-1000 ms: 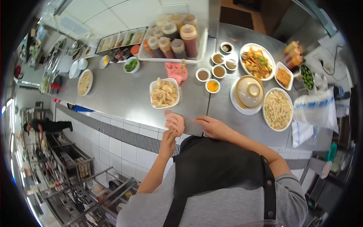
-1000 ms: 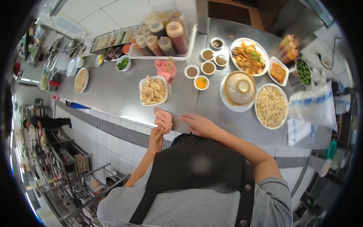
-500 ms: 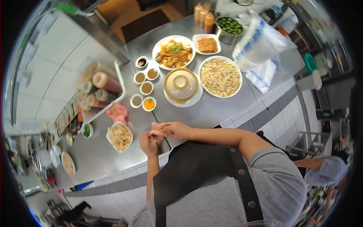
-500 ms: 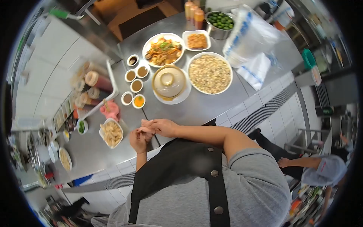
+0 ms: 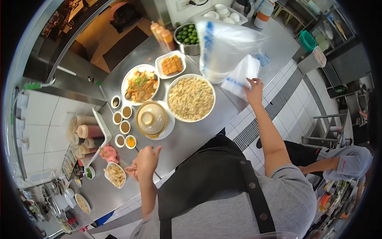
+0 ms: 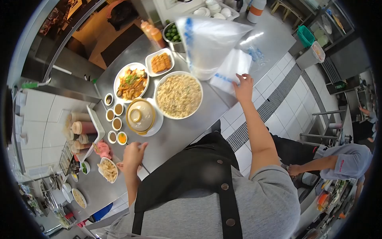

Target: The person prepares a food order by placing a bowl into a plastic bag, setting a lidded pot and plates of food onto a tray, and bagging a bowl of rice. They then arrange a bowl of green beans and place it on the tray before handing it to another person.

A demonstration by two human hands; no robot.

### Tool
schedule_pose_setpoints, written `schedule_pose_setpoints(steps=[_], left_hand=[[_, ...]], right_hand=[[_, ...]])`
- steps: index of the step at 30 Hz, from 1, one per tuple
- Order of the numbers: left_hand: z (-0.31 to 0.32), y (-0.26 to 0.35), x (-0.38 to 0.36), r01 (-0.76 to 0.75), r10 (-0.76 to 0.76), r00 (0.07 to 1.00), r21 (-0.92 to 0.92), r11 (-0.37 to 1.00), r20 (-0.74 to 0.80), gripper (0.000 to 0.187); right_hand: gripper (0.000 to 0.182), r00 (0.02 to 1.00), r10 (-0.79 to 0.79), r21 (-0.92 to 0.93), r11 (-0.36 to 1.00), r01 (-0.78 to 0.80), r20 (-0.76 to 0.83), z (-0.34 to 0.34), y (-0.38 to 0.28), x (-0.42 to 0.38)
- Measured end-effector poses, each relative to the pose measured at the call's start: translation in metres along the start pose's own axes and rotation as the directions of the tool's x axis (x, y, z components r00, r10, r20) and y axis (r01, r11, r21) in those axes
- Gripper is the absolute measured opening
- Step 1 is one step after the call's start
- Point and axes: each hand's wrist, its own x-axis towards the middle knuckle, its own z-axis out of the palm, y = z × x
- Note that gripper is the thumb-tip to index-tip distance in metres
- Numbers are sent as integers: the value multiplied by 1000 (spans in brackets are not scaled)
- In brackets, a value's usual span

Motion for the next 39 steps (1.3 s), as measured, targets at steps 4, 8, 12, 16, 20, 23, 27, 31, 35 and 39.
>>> schedule_pose_setpoints(steps=[4, 8, 12, 16, 20, 23, 27, 31, 35, 39], left_hand=[[20, 105, 20, -401, 398, 903, -15, 916, 160, 49], [8, 199, 34, -631, 624, 742, -58, 774, 246, 52], [-22, 277, 34, -760, 751, 642, -3, 650, 155, 47], [-40, 331, 21, -845, 851, 525, -119, 521, -2, 44], [-39, 361, 20, -860, 871, 472, -287, 421, -136, 49], [-50, 372, 25, -931, 827, 353, -256, 262, -437, 58], [-97, 394, 25, -958, 666, 267, -118, 261, -696, 75], [-77, 441, 27, -859, 502, 420, -509, -48, -756, 84], [-59, 431, 43, -617, 438, 691, -785, -56, -574, 61], [-48, 411, 46, -647, 352, 710, -762, -17, -610, 51]], right_hand=[[15, 976, -93, 33, 996, 88, 195, 13, 25, 28], [13, 958, -226, 268, 948, 173, 178, 2, 5, 84], [12, 923, -374, 437, 848, 301, 90, -8, -2, 156], [15, 843, -456, 648, 740, 181, 285, -22, -10, 215], [16, 813, -579, 578, 685, 444, 62, -61, -16, 268], [20, 808, -580, 523, 723, 451, 106, -129, -34, 304], [29, 720, -612, 592, 727, 349, 327, -228, -65, 302], [25, 417, -834, 816, 500, 291, 362, -265, -97, 273], [32, 754, -651, 868, 421, 262, 87, -272, -84, 269], [52, 738, -651, 708, 605, 365, 176, -255, -66, 249]])
